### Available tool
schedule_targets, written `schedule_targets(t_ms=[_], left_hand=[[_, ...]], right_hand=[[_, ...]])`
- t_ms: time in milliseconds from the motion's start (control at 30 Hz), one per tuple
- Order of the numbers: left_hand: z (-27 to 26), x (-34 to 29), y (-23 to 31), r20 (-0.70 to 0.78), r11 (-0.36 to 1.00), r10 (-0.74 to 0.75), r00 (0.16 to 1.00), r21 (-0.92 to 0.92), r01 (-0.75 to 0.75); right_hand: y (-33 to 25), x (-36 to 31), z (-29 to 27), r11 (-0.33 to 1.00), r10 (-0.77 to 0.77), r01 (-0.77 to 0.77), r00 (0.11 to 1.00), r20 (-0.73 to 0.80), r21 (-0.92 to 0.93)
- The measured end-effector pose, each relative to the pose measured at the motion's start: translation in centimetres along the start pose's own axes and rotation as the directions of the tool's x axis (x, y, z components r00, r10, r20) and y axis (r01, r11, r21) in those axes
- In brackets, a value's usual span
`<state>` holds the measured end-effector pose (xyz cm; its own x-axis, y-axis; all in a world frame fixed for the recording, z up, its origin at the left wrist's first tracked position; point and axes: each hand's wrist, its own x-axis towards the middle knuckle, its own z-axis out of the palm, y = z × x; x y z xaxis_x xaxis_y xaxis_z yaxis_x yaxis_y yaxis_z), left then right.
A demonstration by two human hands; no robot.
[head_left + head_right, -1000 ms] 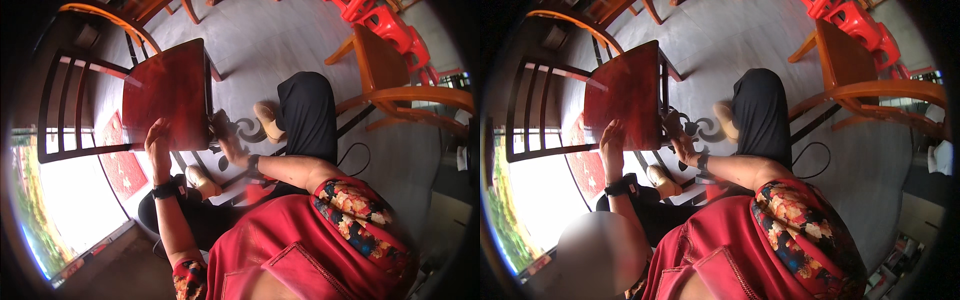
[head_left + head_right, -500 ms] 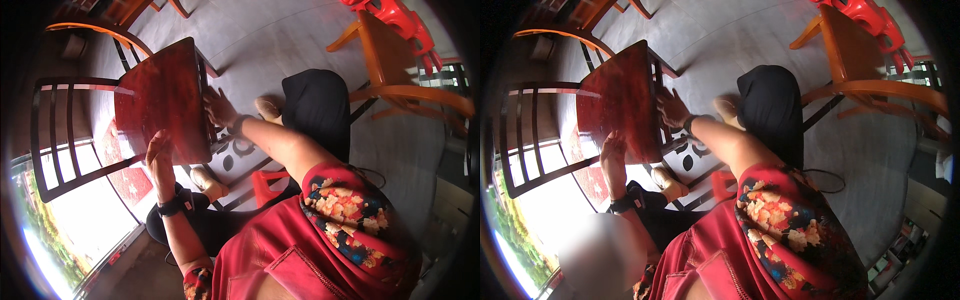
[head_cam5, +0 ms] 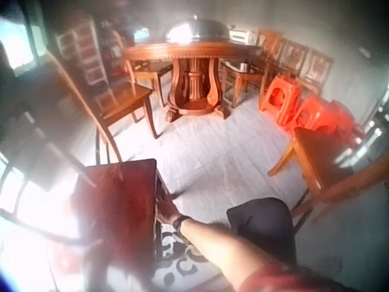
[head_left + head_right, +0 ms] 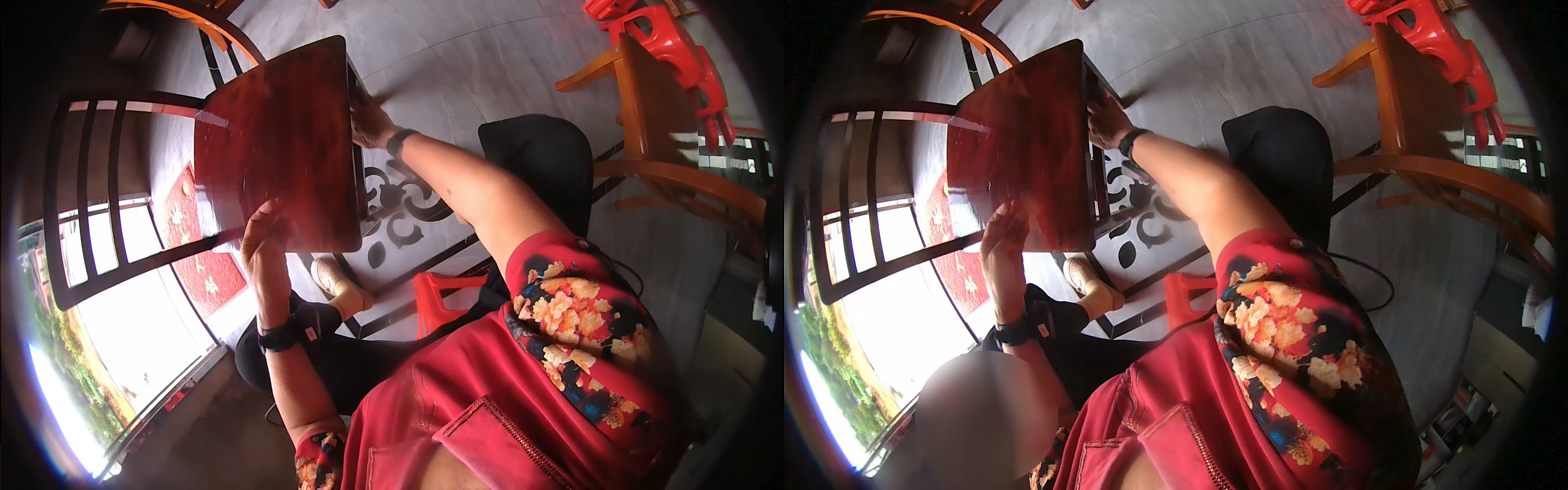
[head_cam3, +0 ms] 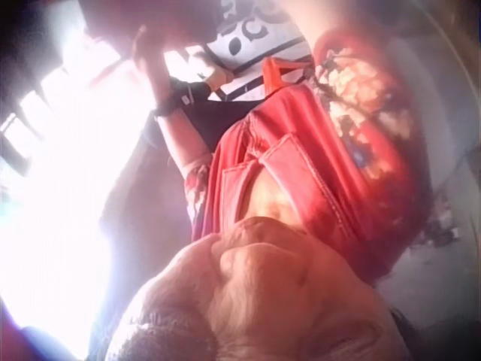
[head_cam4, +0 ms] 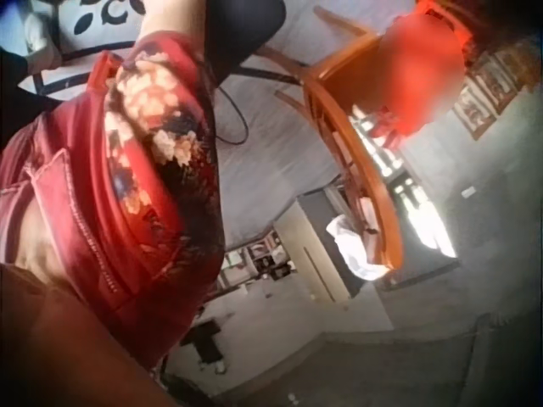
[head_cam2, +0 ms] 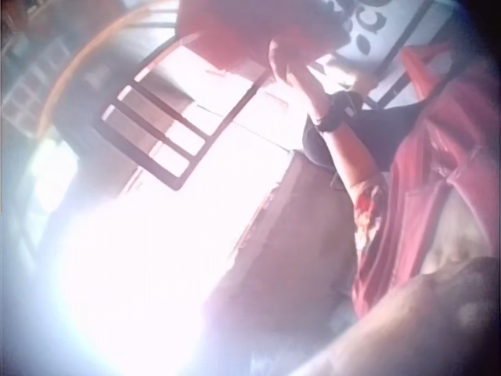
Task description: The person wipes the seat and the backrest of the chair with a cloth.
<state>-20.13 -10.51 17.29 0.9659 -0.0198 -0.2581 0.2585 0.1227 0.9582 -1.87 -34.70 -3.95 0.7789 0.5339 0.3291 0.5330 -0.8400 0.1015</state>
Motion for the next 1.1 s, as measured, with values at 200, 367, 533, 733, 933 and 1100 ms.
schedule_targets(t_ms=[200, 367, 533, 733, 933, 1100], left_hand=[[-1.2, 1.2, -1.3, 0.033, 0.998, 0.055, 0.998, -0.020, -0.054], [-0.6, 2.3, -2.3, -0.058, 0.991, 0.105, 0.993, -0.079, -0.109], [-3.5, 4.0, -4.9, -0.046, 0.987, 0.148, 0.988, -0.058, -0.151], [-5.3, 5.4, -6.6, -0.036, 0.981, 0.190, 0.981, -0.032, -0.191], [-5.8, 5.4, -7.3, -0.098, 0.980, 0.198, 0.975, -0.016, -0.201], [-6.3, 5.6, -7.4, -0.108, 0.975, 0.214, 0.971, -0.032, -0.218]], right_hand=[[-7.3, -6.3, 0.0, 0.872, 0.088, -0.026, 0.991, -0.105, 0.489], [-11.9, -10.1, 4.3, 0.393, -0.003, 0.036, 0.999, -0.038, 0.919], [-11.9, -12.1, -0.3, 0.967, -0.204, 0.202, 0.979, -0.001, 0.155], [-8.8, -12.7, 1.3, 0.845, 0.044, -0.164, 0.970, 0.240, 0.510], [-7.2, -12.3, -1.0, 0.175, 0.500, -0.453, 0.806, 0.317, 0.874], [-10.2, -8.9, -7.2, -0.830, 0.355, -0.125, 0.632, 0.689, 0.543]])
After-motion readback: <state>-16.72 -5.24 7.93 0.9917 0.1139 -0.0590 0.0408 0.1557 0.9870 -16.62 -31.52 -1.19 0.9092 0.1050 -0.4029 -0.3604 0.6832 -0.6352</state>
